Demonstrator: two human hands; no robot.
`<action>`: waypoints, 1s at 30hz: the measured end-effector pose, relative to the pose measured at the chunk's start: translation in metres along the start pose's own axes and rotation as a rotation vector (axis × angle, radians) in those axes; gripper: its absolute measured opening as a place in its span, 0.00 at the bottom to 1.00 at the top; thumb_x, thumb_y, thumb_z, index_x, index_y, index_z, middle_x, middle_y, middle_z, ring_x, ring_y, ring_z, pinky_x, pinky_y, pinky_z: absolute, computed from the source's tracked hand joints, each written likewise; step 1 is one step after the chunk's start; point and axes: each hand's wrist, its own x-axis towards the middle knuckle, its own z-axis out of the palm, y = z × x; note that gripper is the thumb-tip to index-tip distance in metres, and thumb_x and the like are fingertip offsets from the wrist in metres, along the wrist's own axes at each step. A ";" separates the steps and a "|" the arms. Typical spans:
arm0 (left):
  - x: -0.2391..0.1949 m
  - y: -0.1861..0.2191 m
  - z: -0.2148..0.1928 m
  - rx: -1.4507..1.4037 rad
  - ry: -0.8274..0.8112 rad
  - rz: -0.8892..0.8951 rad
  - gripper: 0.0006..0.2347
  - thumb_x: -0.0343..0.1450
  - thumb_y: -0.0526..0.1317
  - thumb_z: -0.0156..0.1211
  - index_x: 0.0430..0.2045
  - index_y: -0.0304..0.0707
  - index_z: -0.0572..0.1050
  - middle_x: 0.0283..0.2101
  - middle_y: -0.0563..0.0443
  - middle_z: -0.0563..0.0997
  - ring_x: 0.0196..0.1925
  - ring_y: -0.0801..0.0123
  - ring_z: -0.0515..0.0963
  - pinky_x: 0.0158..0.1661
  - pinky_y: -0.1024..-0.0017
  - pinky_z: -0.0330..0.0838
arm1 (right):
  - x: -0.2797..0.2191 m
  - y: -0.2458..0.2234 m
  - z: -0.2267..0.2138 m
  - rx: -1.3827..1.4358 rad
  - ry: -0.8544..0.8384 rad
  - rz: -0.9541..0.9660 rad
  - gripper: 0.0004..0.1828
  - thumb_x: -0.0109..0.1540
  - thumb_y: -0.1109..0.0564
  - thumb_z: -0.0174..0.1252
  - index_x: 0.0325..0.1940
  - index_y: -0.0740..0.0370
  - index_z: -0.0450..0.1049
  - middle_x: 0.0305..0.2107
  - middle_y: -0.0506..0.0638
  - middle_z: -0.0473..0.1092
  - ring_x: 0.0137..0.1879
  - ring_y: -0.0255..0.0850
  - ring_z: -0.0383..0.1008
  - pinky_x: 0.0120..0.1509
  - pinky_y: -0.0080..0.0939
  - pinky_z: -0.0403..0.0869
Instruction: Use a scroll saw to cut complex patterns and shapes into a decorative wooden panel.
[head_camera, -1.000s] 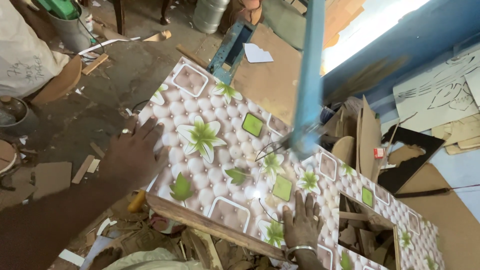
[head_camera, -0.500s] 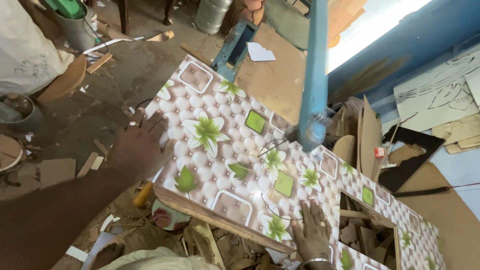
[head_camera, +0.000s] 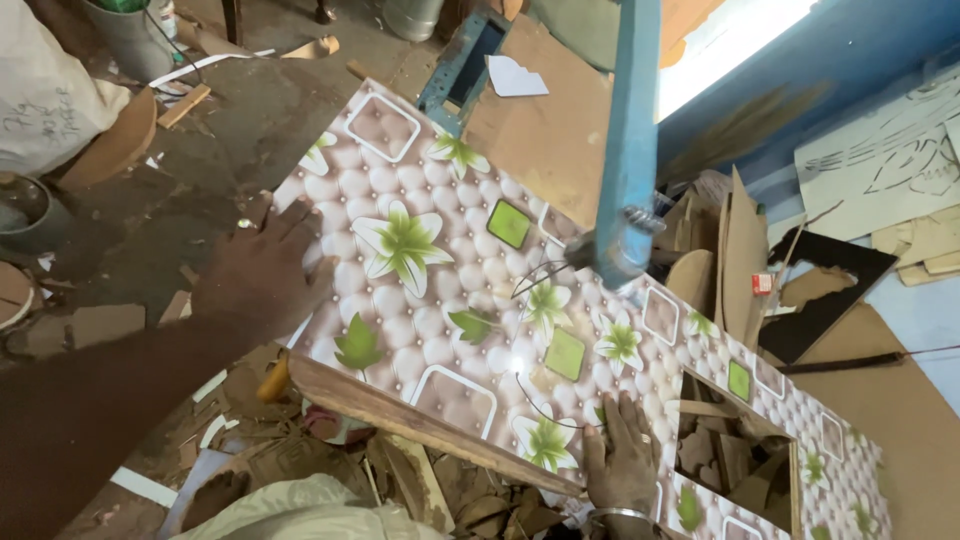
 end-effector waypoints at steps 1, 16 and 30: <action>0.001 0.000 0.001 0.000 -0.002 0.002 0.23 0.69 0.53 0.56 0.55 0.40 0.74 0.66 0.47 0.72 0.69 0.43 0.66 0.54 0.41 0.70 | 0.000 0.001 0.001 0.000 -0.001 0.003 0.34 0.63 0.37 0.49 0.73 0.47 0.65 0.73 0.53 0.57 0.80 0.50 0.50 0.80 0.53 0.47; 0.005 -0.006 0.010 -0.032 0.059 0.052 0.22 0.70 0.51 0.58 0.52 0.35 0.76 0.63 0.44 0.76 0.67 0.44 0.69 0.56 0.49 0.73 | 0.000 0.001 0.003 -0.011 0.002 0.036 0.33 0.63 0.41 0.50 0.72 0.50 0.66 0.73 0.54 0.58 0.80 0.50 0.51 0.81 0.58 0.46; 0.006 -0.006 0.004 -0.077 0.034 0.030 0.19 0.70 0.50 0.59 0.48 0.36 0.76 0.62 0.43 0.76 0.63 0.49 0.72 0.54 0.51 0.73 | -0.002 0.002 0.005 -0.046 -0.038 0.076 0.34 0.64 0.40 0.50 0.74 0.47 0.63 0.74 0.49 0.56 0.80 0.49 0.49 0.81 0.60 0.44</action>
